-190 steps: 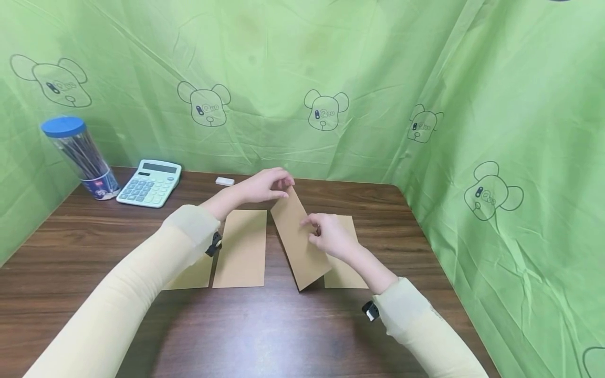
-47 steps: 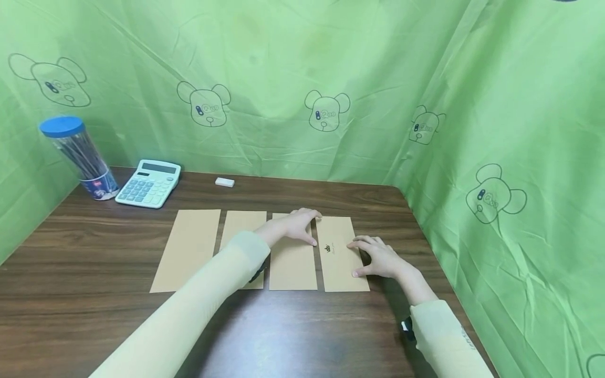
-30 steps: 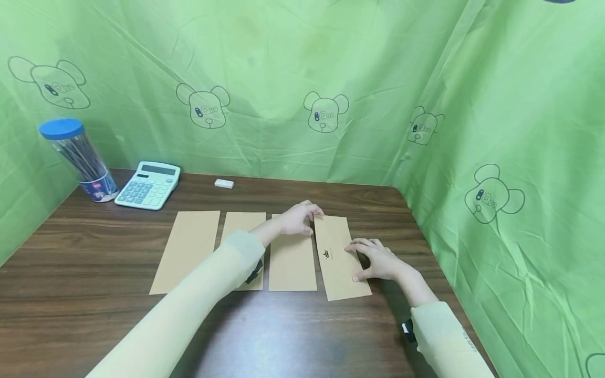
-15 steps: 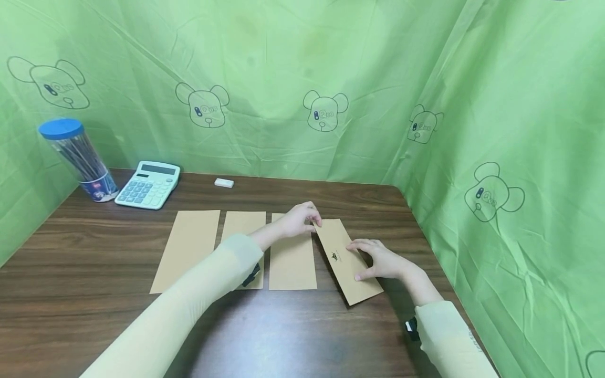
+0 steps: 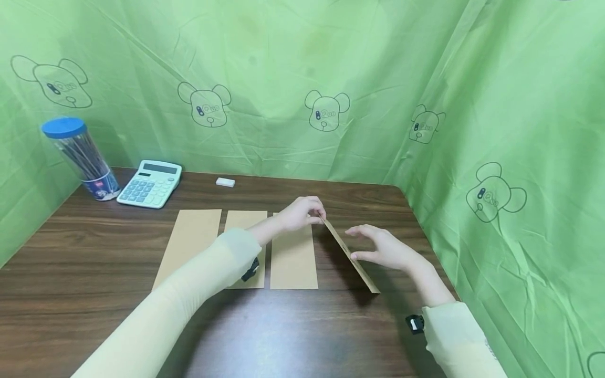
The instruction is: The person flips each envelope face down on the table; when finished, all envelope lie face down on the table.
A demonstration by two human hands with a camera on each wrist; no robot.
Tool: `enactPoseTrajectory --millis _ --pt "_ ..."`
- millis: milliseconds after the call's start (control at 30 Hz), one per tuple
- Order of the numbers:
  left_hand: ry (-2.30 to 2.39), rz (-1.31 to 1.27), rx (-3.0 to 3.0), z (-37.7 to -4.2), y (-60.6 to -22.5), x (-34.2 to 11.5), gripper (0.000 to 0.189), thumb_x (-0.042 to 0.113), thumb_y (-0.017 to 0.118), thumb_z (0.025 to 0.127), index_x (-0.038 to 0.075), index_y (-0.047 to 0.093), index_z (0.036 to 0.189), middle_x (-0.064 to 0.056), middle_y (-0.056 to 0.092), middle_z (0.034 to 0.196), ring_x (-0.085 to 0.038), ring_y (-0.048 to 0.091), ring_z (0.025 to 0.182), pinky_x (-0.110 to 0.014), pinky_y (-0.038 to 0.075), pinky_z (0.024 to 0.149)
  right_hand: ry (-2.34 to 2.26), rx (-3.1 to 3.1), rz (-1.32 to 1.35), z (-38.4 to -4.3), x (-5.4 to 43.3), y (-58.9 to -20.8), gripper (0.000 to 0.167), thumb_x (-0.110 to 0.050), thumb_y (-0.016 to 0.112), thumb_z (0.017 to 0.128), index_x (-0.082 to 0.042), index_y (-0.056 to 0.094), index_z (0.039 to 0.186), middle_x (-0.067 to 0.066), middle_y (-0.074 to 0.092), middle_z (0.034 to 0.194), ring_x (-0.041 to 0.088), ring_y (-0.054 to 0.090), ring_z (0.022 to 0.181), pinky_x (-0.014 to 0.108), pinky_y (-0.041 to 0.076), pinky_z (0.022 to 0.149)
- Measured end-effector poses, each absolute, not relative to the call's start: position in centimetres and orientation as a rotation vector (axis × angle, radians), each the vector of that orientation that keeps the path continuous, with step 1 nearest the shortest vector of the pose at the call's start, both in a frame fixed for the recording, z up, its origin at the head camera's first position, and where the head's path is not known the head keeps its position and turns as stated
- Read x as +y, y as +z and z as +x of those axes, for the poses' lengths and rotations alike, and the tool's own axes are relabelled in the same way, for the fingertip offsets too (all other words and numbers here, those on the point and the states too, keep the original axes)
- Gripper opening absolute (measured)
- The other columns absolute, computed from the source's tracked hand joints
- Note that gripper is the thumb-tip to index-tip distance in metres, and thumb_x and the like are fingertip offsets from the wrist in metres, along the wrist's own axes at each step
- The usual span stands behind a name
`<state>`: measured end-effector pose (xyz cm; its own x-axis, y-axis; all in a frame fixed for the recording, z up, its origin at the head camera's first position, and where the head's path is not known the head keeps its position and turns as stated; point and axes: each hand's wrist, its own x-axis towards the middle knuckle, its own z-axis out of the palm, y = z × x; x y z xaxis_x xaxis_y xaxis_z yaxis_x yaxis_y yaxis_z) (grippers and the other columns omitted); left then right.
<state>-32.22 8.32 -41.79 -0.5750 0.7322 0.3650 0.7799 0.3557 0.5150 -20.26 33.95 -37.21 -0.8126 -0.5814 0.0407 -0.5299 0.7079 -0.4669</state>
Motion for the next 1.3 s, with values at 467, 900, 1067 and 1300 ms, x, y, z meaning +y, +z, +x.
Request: enactPoseTrajectory --millis 467,900,1067,1300 --pt "-1.054 -1.348 -2.542 -32.3 -38.3 8.4 0.005 0.019 0.070 0.085 0.014 0.068 0.086 0.002 0.059 0.088 -0.007 0.056 0.082 -0.020 0.048 0.077 -0.734 2.784 -1.148 -19.6 31.5 -34.5 0.042 -0.002 0.071 0.081 -0.008 0.058 0.120 0.007 0.062 0.118 0.012 0.064 0.084 0.030 0.055 0.069" --pt "-1.241 -1.321 -2.531 -32.6 -37.6 8.2 0.042 0.013 0.072 0.083 0.006 0.055 0.120 -0.002 0.059 0.108 -0.010 0.058 0.090 -0.017 0.047 0.080 -0.610 2.989 -1.161 -20.3 31.9 -34.2 0.036 0.009 0.070 0.074 -0.008 0.067 0.106 0.000 0.066 0.098 0.006 0.057 0.076 0.030 0.051 0.063" --pt "-1.250 -1.348 -2.542 -32.4 -38.1 7.8 0.060 0.011 0.075 0.079 0.010 0.047 0.132 -0.004 0.049 0.127 -0.013 0.056 0.101 -0.023 0.048 0.083 -0.634 3.050 -1.059 -20.7 32.5 -34.9 0.034 0.008 0.070 0.075 -0.008 0.068 0.105 0.002 0.068 0.096 0.007 0.057 0.074 0.032 0.051 0.062" --pt "-0.991 -1.499 -2.670 -31.3 -39.9 7.2 0.069 0.014 0.077 0.078 0.008 0.042 0.137 -0.007 0.045 0.138 -0.024 0.046 0.125 -0.032 0.035 0.106 -0.791 3.010 -0.782 -21.0 33.7 -36.3 0.032 0.002 0.069 0.080 -0.007 0.066 0.111 0.003 0.066 0.091 0.008 0.057 0.073 0.024 0.048 0.055"
